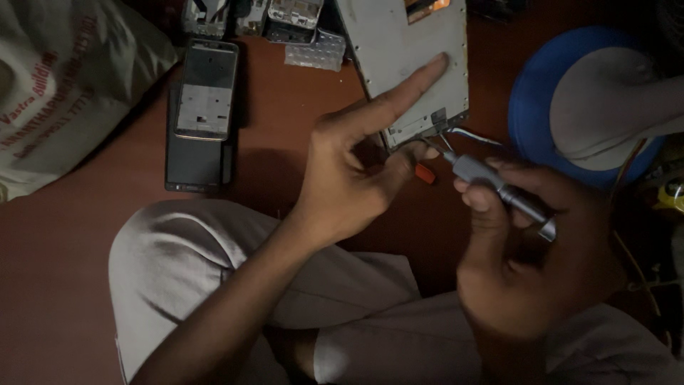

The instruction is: The person disassembles and reassembles parts of a mobile phone, using a screwdriver to remove and tighten screws on the phone's internal frame. They handle multiple phone components, including the back cover and internal chassis, while sitting on the floor.

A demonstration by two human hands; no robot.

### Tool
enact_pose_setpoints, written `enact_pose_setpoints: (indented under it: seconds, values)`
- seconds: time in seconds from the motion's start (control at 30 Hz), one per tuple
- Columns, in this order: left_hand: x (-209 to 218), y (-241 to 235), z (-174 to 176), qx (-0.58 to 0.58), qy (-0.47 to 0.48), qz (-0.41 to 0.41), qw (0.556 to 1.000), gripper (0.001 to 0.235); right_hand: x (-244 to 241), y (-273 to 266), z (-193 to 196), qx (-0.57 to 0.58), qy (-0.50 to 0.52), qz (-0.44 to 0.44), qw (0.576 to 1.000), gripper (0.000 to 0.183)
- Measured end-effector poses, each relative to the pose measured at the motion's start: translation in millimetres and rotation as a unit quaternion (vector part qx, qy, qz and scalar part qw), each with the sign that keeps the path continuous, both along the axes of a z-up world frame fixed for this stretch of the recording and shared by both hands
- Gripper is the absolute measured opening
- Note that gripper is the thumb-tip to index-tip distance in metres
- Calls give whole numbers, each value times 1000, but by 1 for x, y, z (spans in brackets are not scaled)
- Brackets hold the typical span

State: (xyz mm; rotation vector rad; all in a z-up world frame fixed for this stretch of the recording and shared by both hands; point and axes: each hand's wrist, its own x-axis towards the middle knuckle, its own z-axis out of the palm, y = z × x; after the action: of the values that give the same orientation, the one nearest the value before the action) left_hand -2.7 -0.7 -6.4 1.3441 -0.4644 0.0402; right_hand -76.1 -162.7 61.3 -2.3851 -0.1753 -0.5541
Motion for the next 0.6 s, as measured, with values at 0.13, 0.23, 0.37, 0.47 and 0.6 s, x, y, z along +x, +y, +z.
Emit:
enact_pose_setpoints:
  seconds: [0.13, 0.23, 0.37, 0.47, 0.6]
  values:
    - [-1, 0, -2, 10, -17, 5, 1000, 63, -1, 2, 0, 21, 4, -2, 1000, 22]
    - [0, -1, -2, 2, -15, 1, 1000, 63, -3, 4, 0, 36, 5, -8, 999, 22]
    - [0, 0, 2, -4, -3, -3, 1000, 64, -6, 4, -3, 50, 8, -14, 999, 22]
    - [0, 0, 2, -7, 5, -5, 1000, 66, -4, 1, -7, 62, 0, -2, 998, 23]
    - [0, 0, -2, 5, -21, 2, 1000, 63, -1, -1, -3, 17, -6, -1, 1000, 22]
